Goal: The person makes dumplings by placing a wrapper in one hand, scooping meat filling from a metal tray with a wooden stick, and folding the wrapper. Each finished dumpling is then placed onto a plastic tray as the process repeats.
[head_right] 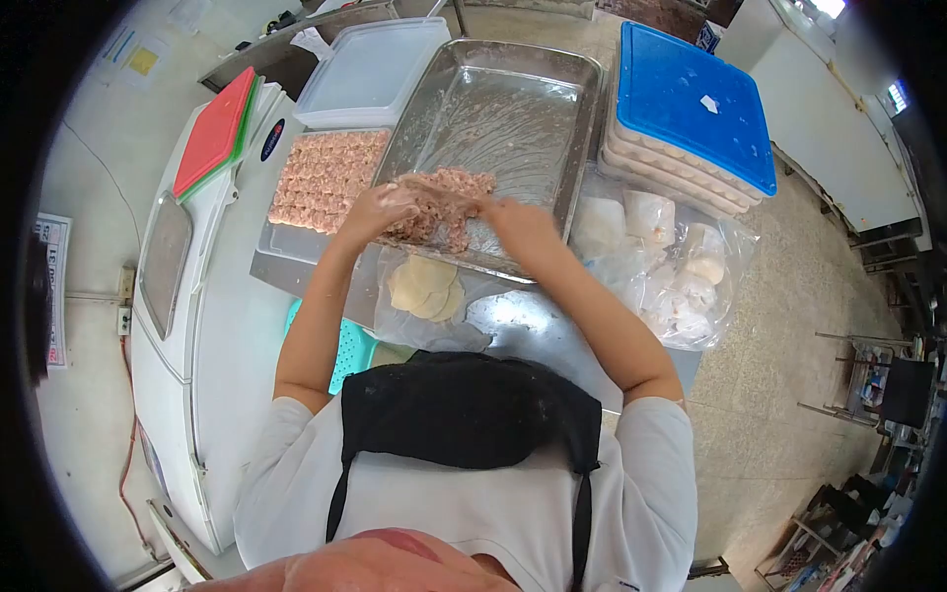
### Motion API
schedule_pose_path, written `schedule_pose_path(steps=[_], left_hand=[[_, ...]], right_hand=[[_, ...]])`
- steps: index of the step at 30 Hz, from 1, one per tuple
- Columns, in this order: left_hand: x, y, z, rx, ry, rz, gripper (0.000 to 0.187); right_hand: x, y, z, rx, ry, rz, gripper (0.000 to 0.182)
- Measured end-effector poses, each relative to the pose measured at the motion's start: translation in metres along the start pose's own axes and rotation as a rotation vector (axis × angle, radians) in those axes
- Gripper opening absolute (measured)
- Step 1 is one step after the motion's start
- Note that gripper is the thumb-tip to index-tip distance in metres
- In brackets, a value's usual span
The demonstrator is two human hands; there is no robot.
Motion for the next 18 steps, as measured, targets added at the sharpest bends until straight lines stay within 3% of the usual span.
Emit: schedule_pose_path(steps=[2,5,7,11,13,14,16,18], left_hand=[[0.004,-0.006,0.009,-0.115,-0.011,0.053,0.054],[0.034,-0.004,0.062,0.004,0.092,0.076,0.051],[0.038,-0.007,0.086,-0.072,0.359,0.094,0.046],[0.027,0.001,0.085,-0.110,0.342,-0.050,0.042],[0.034,0.014,0.118,-0.278,0.658,-0.096,0.040],[0.030,0.016,0.114,-0.276,0.660,-0.096,0.040],[0.009,0.018,0.070,-0.190,0.309,-0.152,0.037],[-0.003,0.018,0.045,-0.157,0.193,-0.094,0.037]], right_hand=[[0.001,0.007,0.025,0.022,-0.013,-0.039,0.022],[0.015,-0.019,0.029,-0.006,0.006,-0.105,0.024],[0.020,-0.055,0.028,-0.326,0.059,-0.059,0.028],[0.021,-0.066,-0.004,-0.666,0.011,-0.083,0.030],[0.018,-0.034,-0.015,-0.648,-0.040,-0.122,0.030],[0.017,-0.029,-0.007,-0.603,-0.065,-0.115,0.032],[0.011,-0.035,0.011,-0.439,-0.066,-0.089,0.032],[0.009,-0.045,0.005,-0.282,-0.072,-0.057,0.031]])
Point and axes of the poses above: each hand's wrist, its own x-axis away from the middle knuckle, its own y-axis out of the palm, z = x × y, the point moved 8 cm from there along -x, towards the middle knuckle, and after that the axes turned 10 degrees about x, right-handed, at the moved point
